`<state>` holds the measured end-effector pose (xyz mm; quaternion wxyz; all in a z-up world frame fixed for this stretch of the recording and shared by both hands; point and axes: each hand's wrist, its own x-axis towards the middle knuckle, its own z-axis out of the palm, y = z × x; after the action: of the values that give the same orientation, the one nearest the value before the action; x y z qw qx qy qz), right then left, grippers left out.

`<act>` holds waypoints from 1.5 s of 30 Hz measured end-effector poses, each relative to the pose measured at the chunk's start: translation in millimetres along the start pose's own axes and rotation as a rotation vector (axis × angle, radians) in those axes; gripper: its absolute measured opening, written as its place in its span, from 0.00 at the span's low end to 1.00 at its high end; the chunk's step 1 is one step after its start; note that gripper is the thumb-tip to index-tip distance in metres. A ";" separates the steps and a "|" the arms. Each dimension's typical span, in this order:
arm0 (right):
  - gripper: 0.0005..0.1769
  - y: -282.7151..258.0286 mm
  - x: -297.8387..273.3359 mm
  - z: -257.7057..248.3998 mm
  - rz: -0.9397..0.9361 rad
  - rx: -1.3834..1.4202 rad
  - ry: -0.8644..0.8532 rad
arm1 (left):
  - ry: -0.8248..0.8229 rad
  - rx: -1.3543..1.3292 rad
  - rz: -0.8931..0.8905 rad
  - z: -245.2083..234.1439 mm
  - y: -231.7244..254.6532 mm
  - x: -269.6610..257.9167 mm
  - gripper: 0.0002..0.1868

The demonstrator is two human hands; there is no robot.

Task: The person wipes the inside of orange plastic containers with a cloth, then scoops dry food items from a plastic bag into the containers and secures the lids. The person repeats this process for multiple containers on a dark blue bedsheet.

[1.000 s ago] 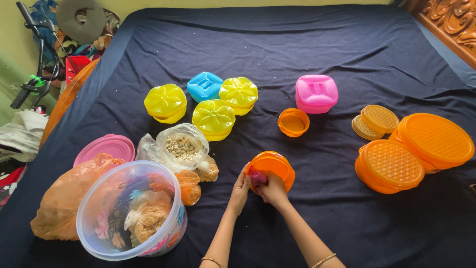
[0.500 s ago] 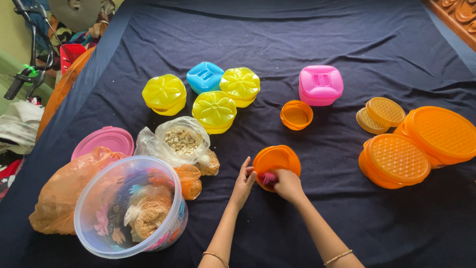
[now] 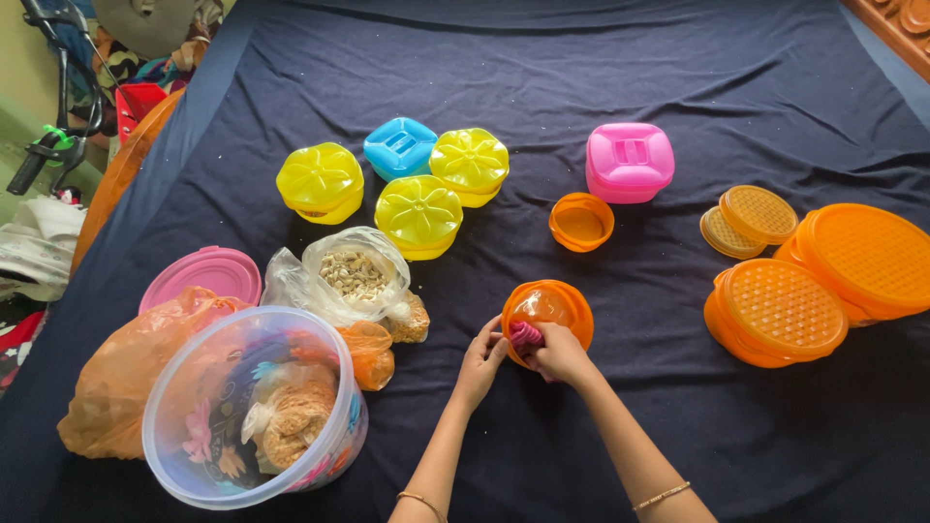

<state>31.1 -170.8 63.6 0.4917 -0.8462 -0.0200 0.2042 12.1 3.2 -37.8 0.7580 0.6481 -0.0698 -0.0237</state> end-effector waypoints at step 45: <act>0.06 -5.4 -9.3 5.6 -0.251 -1.010 0.247 | 0.002 -0.183 -0.065 -4.2 8.1 0.4 0.39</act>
<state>21.4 -165.5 68.7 0.0423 -0.9864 -0.1587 0.0077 12.6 8.5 -30.4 0.8128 0.5782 -0.0457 -0.0540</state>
